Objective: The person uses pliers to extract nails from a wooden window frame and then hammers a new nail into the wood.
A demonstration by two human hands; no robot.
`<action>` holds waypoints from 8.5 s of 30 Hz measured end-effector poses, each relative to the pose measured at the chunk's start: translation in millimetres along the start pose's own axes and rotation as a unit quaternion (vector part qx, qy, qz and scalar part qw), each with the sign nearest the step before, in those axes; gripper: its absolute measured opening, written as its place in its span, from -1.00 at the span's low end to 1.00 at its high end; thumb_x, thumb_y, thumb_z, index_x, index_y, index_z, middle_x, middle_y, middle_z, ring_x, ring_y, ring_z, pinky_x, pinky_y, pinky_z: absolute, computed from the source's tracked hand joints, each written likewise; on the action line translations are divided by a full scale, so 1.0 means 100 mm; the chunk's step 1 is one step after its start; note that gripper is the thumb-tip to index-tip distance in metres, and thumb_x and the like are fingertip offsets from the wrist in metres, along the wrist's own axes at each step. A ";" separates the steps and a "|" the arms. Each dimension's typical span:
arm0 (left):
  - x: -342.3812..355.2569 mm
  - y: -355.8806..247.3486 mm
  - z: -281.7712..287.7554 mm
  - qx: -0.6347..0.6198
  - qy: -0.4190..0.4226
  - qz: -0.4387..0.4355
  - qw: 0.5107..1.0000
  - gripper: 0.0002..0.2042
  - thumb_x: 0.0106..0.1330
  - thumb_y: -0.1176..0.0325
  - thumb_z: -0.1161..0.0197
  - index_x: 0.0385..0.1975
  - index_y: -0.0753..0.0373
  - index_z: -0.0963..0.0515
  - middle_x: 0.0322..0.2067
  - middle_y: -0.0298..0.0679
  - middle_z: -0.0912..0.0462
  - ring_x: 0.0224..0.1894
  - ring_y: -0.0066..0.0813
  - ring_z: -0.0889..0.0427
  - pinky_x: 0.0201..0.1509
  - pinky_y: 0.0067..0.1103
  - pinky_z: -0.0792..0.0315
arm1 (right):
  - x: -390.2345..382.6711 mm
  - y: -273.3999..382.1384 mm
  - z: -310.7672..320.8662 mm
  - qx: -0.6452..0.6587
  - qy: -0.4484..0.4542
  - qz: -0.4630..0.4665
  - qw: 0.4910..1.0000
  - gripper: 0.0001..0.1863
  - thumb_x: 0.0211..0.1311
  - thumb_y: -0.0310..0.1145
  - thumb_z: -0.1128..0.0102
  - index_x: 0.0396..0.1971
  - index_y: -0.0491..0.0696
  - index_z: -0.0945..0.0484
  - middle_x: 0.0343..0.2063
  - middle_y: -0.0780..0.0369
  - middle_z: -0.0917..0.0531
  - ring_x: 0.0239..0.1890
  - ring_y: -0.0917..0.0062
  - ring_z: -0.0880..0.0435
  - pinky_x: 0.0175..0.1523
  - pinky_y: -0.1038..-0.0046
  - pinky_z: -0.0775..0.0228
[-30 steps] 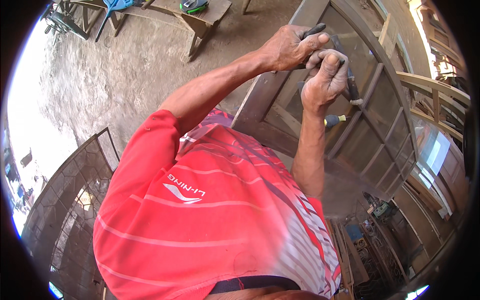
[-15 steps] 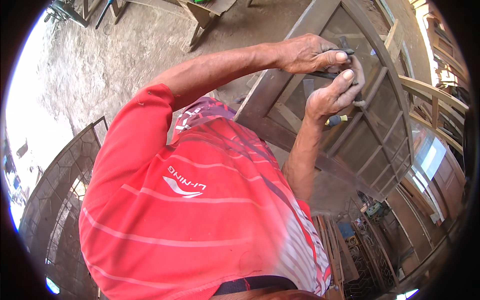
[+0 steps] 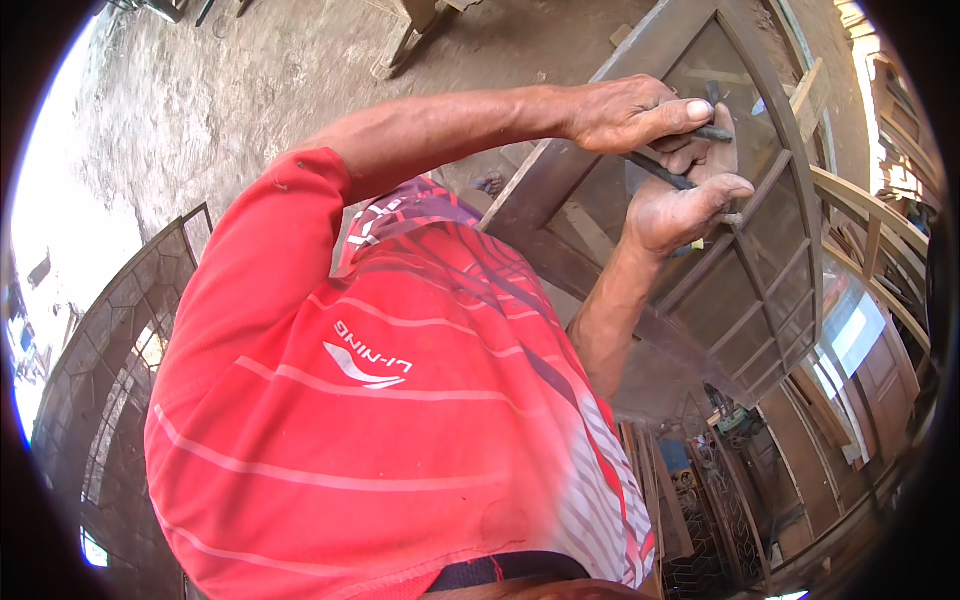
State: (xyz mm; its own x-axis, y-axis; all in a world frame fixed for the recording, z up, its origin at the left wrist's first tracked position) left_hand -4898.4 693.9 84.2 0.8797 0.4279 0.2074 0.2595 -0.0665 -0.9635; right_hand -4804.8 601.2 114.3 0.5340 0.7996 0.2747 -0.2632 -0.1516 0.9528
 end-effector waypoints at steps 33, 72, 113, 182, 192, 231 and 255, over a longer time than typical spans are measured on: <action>-0.33 0.33 -0.20 0.195 -0.075 0.003 0.978 -0.44 0.11 0.21 -0.51 0.02 0.28 -0.37 -0.20 0.01 -0.61 -0.11 0.08 -0.61 -0.07 -0.20 -0.46 | -0.04 -0.01 -0.15 0.086 -0.030 0.090 0.992 -0.46 0.54 0.11 0.09 -0.31 -0.15 -0.44 -0.49 0.15 -0.51 -0.49 0.39 -0.56 -0.33 0.26 -0.52; -0.51 0.04 -0.13 0.170 -0.362 -0.050 0.915 -0.67 0.26 0.22 -0.45 -0.14 0.27 -0.53 -0.25 -0.08 -0.63 -0.15 -0.13 -0.65 -0.06 -0.34 -0.52 | 0.99 0.43 -0.79 0.107 0.675 -0.024 0.730 -0.25 0.28 0.39 -0.06 -0.43 -0.16 -0.49 -0.59 0.27 -0.52 -0.54 0.66 -0.46 -0.44 0.60 -0.25; 0.01 0.10 0.27 0.130 0.210 0.093 0.965 -0.73 0.47 0.27 -0.19 0.04 0.28 -0.51 -0.37 -0.22 -0.62 -0.29 -0.40 -0.51 -0.13 -0.37 -0.43 | 0.10 -0.12 -0.05 0.080 -0.080 0.064 0.992 -0.22 0.57 0.20 0.41 -0.03 -0.37 -0.39 -0.40 -0.08 -0.65 -0.38 0.20 -0.71 -0.24 0.25 -0.67; -0.20 0.51 0.44 0.086 0.075 0.050 0.992 -0.73 0.10 0.41 -0.29 -0.22 0.41 -0.57 -0.55 -0.23 -0.62 -0.47 -0.55 -0.56 -0.41 -0.45 -0.43 | 0.91 -0.66 0.18 0.341 0.249 -0.134 0.896 -0.12 0.25 0.55 0.15 -0.28 -0.10 -0.62 -0.44 0.13 -0.54 -0.44 0.30 -0.47 -0.20 0.11 -0.38; -0.14 0.64 0.16 0.058 -0.044 0.154 0.985 -0.62 0.24 0.12 -0.38 -0.06 0.24 -0.68 -0.37 -0.36 -0.72 -0.32 -0.55 -0.60 -0.22 -0.51 -0.46 | 1.18 -0.77 -0.09 0.385 0.387 -0.193 0.816 -0.17 0.19 0.51 -0.01 -0.18 -0.09 -0.65 -0.38 0.20 -0.51 -0.36 0.41 -0.43 -0.12 0.22 -0.26; 0.11 0.70 0.10 0.051 0.024 0.055 0.997 -0.67 0.48 0.14 -0.22 -0.01 0.30 -0.60 -0.34 -0.32 -0.64 -0.26 -0.54 -0.52 -0.15 -0.48 -0.44 | 0.34 -0.17 0.21 -0.041 -0.050 -0.014 0.998 0.02 0.46 0.39 0.38 0.05 -0.53 -0.32 -0.02 -0.28 -0.55 0.03 -0.02 -0.67 -0.57 0.57 -0.40; 0.50 0.61 0.35 0.174 0.324 0.059 0.928 -0.88 0.14 0.42 -0.26 -0.38 0.32 -0.54 -0.60 -0.41 -0.48 -0.50 -0.52 -0.47 -0.40 -0.42 -0.39 | 0.47 -0.45 0.29 0.269 0.087 -0.022 0.959 -0.17 0.44 0.35 0.21 -0.01 -0.27 -0.49 -0.26 0.08 -0.60 -0.21 0.19 -0.66 0.01 0.03 -0.59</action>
State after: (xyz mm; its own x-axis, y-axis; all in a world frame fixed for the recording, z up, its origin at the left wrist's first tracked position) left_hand -4852.6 743.1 29.7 0.9782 -0.2026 0.0465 0.1004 0.2646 -0.9591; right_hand -4744.2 628.3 88.0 0.3810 0.8896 0.2520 0.2344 -0.3566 0.9044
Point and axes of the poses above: each hand's wrist, its own x-axis towards the middle knuckle, its own z-axis out of the back of the hand, y = z × x, the point moved 2 cm from there along x, towards the middle knuckle
